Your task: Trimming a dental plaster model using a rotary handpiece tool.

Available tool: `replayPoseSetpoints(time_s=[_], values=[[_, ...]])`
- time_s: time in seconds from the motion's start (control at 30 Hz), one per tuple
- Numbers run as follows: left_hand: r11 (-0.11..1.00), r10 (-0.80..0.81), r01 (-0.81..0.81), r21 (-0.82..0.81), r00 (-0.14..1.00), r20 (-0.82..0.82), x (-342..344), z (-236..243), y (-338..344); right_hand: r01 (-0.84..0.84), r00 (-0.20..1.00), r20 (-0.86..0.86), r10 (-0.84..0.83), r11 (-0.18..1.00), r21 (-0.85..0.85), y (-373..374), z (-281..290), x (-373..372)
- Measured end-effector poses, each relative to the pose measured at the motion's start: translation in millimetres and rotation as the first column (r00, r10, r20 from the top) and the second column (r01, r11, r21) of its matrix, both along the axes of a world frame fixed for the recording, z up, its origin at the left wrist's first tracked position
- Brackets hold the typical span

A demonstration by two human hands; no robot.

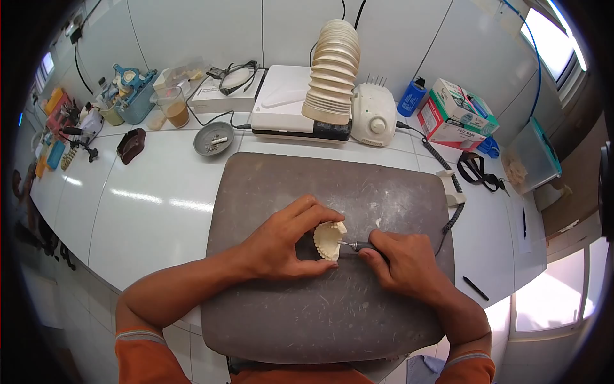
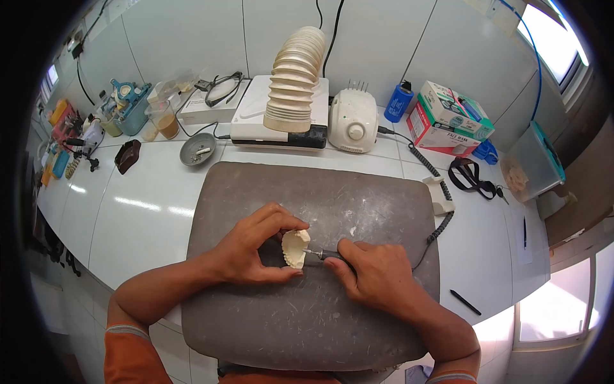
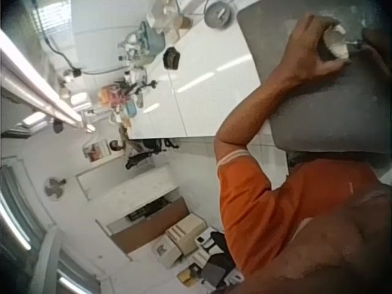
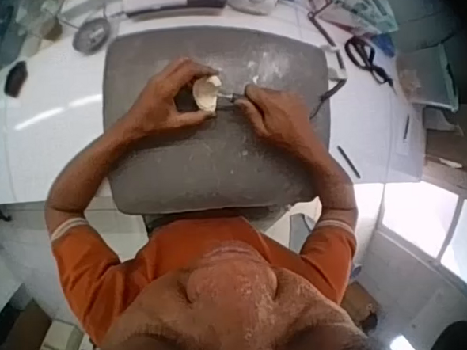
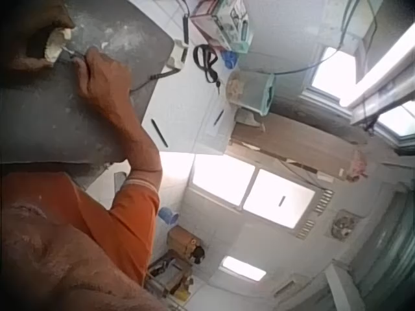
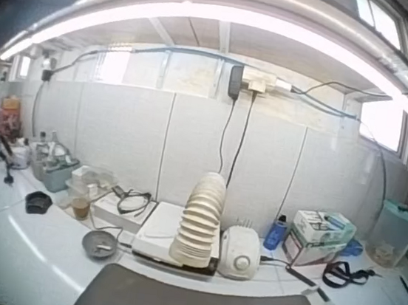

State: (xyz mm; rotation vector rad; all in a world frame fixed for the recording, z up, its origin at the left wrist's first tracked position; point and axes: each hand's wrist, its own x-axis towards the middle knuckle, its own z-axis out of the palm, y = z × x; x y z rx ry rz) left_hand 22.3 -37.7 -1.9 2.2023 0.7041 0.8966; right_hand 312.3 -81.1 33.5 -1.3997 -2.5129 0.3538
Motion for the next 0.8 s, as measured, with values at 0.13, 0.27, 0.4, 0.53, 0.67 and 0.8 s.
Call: replayPoseSetpoints(time_s=[0.13, 0.27, 0.4, 0.53, 0.67, 0.8], values=[[1.0, -0.005, 0.005, 0.024, 1.0, 0.004, -0.3, -1.0, 0.6, 0.004, 1.0, 0.01, -0.004, 1.0, -0.01, -0.6, 1.3, -0.7], [1.0, -0.005, 0.005, 0.001, 1.0, 0.002, 1.0, 0.1, -3.4, 0.009, 1.0, 0.012, -0.008, 1.0, -0.023, -3.2, 0.3, 0.0], [1.0, -0.003, 0.003, -0.009, 1.0, 0.004, 0.8, 0.3, 0.6, -0.001, 1.0, 0.002, 0.001, 1.0, -0.006, 1.2, 0.0, 0.9], [1.0, -0.004, 0.004, 0.008, 1.0, 0.013, 1.0, -1.2, 0.4, 0.0, 1.0, 0.008, 0.0, 1.0, -0.007, 0.5, 0.5, 0.3], [1.0, 0.004, -0.003, -0.02, 1.0, 0.031, 0.9, -0.9, -2.8, -0.001, 1.0, 0.013, 0.002, 1.0, -0.018, -1.9, 2.0, -0.4], [1.0, 0.009, -0.009, -0.029, 1.0, 0.016, 0.1, -2.3, -1.5, -0.006, 1.0, 0.015, 0.007, 1.0, -0.017, -0.4, 1.2, -0.8]])
